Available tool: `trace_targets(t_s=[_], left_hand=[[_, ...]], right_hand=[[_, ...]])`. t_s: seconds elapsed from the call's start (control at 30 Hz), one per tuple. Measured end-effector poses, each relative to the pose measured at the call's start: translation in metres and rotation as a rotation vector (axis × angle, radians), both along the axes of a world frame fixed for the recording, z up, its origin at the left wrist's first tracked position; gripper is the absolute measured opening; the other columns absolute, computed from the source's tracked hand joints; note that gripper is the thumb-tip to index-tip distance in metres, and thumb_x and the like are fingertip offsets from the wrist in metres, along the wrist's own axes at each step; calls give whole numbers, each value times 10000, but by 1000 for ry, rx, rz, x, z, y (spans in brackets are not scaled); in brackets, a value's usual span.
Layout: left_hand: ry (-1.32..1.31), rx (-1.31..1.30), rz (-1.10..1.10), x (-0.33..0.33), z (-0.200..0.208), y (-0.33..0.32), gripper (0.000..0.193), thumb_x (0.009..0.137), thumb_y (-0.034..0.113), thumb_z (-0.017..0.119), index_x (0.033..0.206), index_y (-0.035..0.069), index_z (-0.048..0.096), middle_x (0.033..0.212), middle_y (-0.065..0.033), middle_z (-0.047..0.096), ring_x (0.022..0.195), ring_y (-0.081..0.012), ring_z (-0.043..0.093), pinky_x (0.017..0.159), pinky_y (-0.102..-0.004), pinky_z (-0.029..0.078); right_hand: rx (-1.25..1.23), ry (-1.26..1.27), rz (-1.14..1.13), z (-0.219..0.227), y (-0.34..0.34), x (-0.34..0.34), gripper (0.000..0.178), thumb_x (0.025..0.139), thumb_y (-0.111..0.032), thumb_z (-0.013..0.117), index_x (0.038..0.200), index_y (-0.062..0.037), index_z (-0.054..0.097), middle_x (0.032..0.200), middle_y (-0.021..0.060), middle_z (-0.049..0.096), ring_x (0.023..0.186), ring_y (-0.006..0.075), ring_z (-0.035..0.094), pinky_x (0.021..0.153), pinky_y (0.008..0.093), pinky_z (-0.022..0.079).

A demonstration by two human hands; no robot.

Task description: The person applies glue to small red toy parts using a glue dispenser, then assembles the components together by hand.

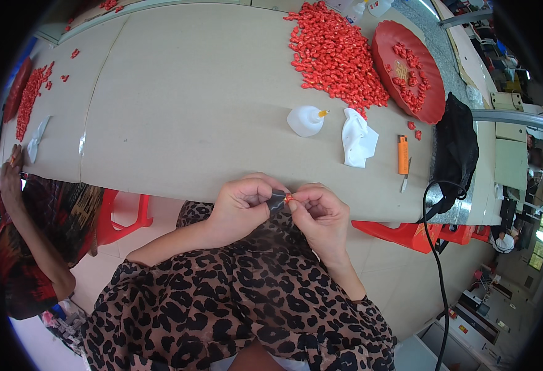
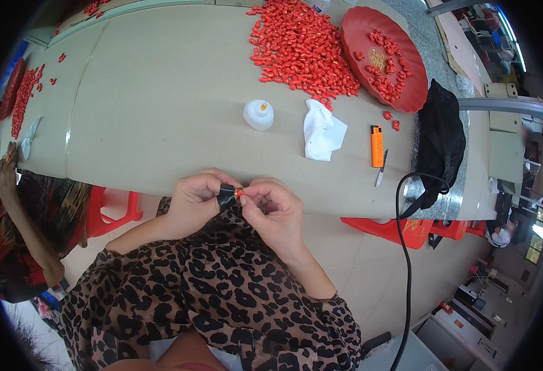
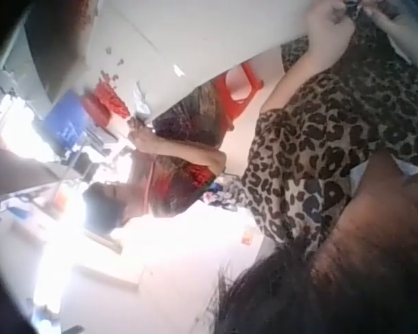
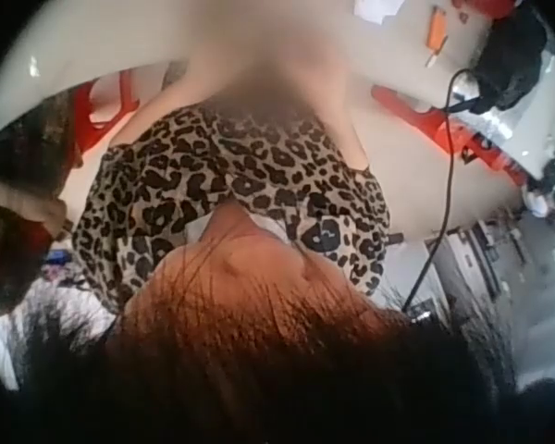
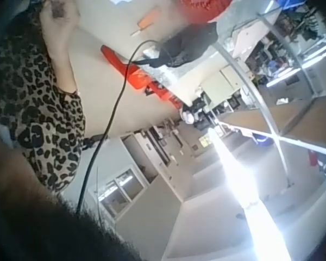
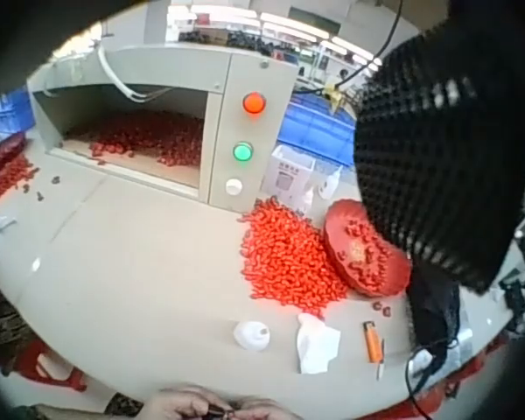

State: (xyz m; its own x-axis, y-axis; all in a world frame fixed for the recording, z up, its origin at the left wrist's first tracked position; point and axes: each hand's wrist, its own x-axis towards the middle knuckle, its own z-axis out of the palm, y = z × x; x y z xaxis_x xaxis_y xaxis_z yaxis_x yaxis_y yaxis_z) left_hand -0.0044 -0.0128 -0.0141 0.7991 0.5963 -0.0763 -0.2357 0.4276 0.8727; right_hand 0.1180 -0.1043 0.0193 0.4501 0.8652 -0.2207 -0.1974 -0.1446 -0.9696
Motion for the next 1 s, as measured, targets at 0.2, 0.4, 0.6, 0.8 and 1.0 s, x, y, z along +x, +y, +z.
trace_targets(t_s=[0.2,0.4,0.6,0.8,1.0], left_hand=[[1,7,-10,0,1,0,133,724,-139,455,752,-23,512,954,-84,517,756,-53,514,625,-172,421],[-15,21,-9,0,-1,0,135,718,-148,450,741,-25,502,958,-90,512,781,-65,521,649,-179,430],[-6,30,-22,-1,-2,1,136,717,-149,448,732,-22,495,957,-91,511,781,-66,524,643,-178,433],[-8,31,-29,0,-1,1,130,719,-143,456,737,-22,501,953,-88,509,776,-61,524,636,-175,432],[-15,35,-28,0,-2,0,140,720,-142,453,756,-21,514,952,-84,510,778,-60,523,639,-175,431]], right_hand=[[2,12,-2,0,0,-1,110,712,81,545,803,19,541,835,33,505,699,59,501,621,171,410],[43,-30,-11,-2,1,-1,102,722,99,534,797,31,539,815,41,517,661,54,515,558,144,404],[44,-33,-13,-2,1,-2,107,717,102,532,795,28,538,812,43,515,651,54,515,542,143,409],[7,12,3,0,-1,-1,113,710,90,538,799,21,536,838,36,500,711,65,506,626,173,414],[3,8,8,0,-1,-1,114,711,90,538,800,19,537,834,33,498,717,63,504,629,172,414]])
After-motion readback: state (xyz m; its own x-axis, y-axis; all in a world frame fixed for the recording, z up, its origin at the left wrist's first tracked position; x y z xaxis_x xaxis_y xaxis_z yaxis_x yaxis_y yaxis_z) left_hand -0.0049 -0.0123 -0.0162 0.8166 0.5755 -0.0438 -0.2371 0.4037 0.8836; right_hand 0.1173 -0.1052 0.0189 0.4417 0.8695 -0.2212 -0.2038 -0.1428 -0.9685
